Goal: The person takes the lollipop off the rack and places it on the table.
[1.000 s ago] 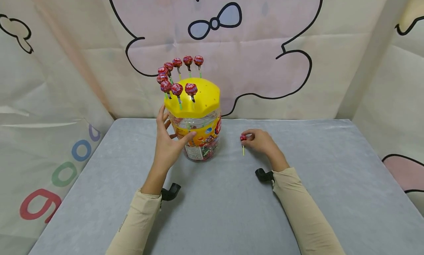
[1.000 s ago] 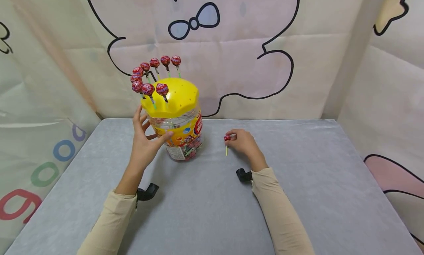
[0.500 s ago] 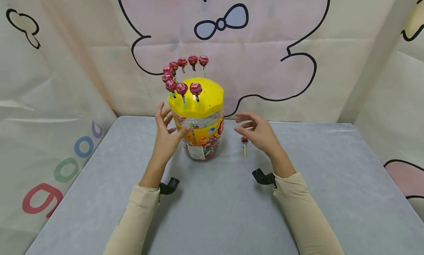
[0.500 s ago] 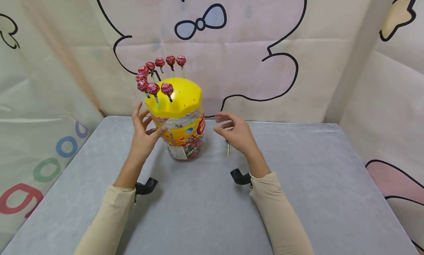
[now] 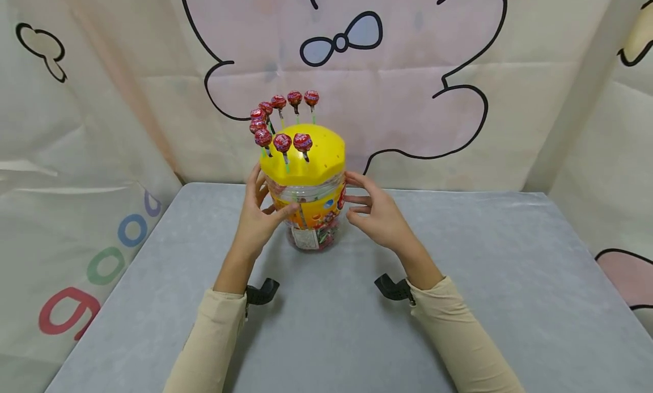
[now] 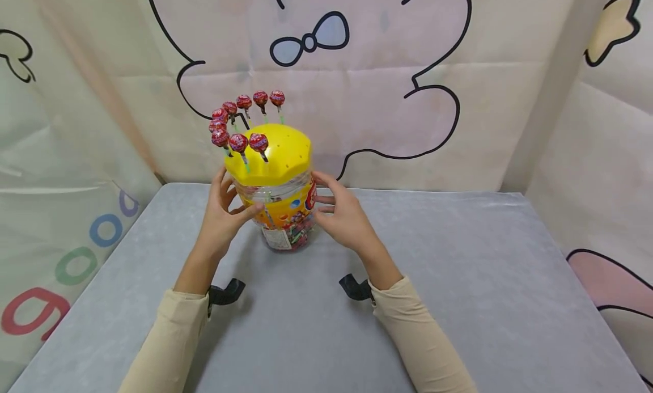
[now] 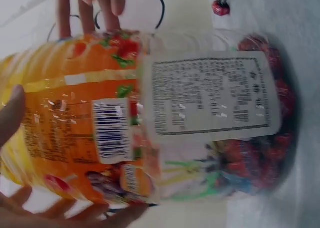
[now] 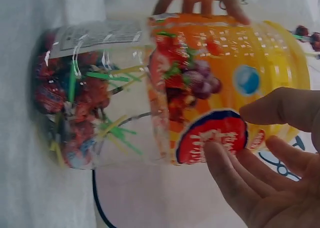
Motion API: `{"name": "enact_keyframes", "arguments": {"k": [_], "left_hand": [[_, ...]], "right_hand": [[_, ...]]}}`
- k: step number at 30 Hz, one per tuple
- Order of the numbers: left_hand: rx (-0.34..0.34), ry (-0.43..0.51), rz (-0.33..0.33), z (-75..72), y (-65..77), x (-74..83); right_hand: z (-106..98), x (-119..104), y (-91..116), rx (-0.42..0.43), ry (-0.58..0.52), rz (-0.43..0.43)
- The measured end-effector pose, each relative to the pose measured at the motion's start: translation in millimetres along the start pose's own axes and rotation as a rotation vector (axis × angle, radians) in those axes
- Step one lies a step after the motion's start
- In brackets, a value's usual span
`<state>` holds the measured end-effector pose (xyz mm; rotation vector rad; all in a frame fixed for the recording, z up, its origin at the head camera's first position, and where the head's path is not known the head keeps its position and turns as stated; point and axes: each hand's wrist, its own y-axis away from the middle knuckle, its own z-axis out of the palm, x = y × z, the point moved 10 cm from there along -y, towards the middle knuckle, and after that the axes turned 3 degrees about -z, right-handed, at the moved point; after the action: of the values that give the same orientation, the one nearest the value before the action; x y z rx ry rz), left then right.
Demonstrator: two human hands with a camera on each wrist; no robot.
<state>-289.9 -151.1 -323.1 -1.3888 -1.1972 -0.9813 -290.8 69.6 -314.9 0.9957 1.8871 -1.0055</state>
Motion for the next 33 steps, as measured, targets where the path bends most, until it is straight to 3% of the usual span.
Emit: {"name": "enact_keyframes", "arguments": {"k": [5, 8, 14, 19, 25, 30, 33], "left_hand": [[0.032, -0.025, -0.017, -10.4, 1.3, 3.8], [0.015, -0.013, -0.023, -13.7, -1.0, 3.0], [-0.045, 0.026, -0.037, -2.5, -2.6, 0.8], [0.008, -0.001, -0.040, -3.7, 1.7, 6.9], [0.067, -0.033, -0.036, -15.0, 2.8, 10.1], [0.004, 0.057, -0.006, -9.5, 0.0, 10.5], [0.008, 0.114, -0.020, -12.6, 1.5, 10.5]], "right_hand": [[0.5, 0.0, -4.0, 0.016, 0.038, -0.025], [-1.6, -2.9, -3.7, 0.026, 0.037, -0.023], [-6.7, -10.6, 1.2, 0.051, 0.031, -0.018], [-5.0, -10.3, -0.2, 0.038, 0.028, -0.038], [-6.2, -8.7, -0.5, 0.003, 0.021, -0.063], [-7.8, -17.0, 2.2, -0.026, 0.047, -0.070], [-4.2, -17.0, 1.2, -0.069, 0.046, -0.060]]}}
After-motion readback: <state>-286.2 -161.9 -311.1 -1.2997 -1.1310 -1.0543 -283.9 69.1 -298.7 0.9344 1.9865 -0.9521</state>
